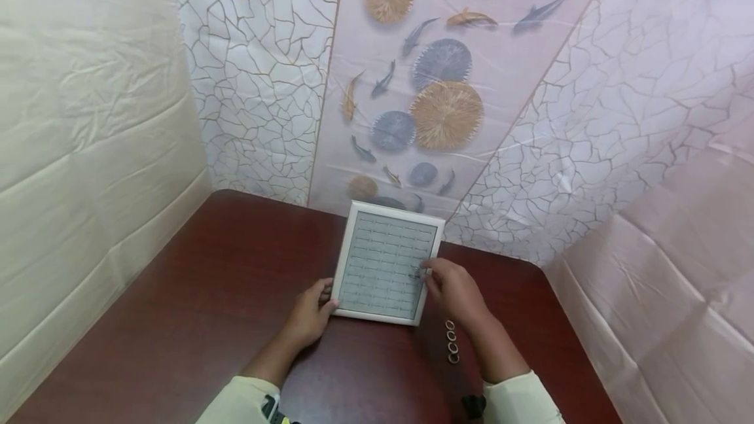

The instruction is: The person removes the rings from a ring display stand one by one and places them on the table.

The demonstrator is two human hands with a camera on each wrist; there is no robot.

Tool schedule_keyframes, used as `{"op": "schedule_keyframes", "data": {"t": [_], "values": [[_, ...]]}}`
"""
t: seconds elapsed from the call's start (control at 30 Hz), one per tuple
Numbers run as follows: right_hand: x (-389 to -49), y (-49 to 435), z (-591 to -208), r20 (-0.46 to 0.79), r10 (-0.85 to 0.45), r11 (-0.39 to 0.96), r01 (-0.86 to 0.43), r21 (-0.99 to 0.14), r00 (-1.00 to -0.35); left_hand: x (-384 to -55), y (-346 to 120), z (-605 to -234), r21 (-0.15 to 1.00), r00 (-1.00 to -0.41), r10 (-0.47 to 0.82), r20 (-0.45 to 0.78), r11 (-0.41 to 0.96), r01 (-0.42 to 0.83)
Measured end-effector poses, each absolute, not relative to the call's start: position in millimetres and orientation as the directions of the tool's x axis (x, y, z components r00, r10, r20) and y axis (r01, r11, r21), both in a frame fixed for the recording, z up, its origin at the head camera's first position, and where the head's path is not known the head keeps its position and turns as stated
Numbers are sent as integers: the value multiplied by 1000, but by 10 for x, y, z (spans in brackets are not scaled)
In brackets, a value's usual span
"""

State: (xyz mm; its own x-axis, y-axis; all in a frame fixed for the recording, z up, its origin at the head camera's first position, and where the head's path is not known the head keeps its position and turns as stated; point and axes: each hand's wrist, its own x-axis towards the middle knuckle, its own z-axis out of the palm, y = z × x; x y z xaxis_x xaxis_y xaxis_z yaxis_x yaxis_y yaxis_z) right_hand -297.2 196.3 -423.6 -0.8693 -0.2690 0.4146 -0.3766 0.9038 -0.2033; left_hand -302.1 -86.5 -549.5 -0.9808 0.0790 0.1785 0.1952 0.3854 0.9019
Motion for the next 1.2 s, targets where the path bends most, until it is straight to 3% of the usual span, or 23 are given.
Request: {"op": "schedule_keyframes", "data": {"t": [0.8,1.2], "values": [[-3070,1834,-4278,320,-206,922,-293,-254,-925,-2999,-867,-5472,903,-982,77,174,386,190],[-3047,1887,-4322,348,-294,890,-387,-240,-890,-2995,-875,-5475,902,-977,83,198,374,215]]}}
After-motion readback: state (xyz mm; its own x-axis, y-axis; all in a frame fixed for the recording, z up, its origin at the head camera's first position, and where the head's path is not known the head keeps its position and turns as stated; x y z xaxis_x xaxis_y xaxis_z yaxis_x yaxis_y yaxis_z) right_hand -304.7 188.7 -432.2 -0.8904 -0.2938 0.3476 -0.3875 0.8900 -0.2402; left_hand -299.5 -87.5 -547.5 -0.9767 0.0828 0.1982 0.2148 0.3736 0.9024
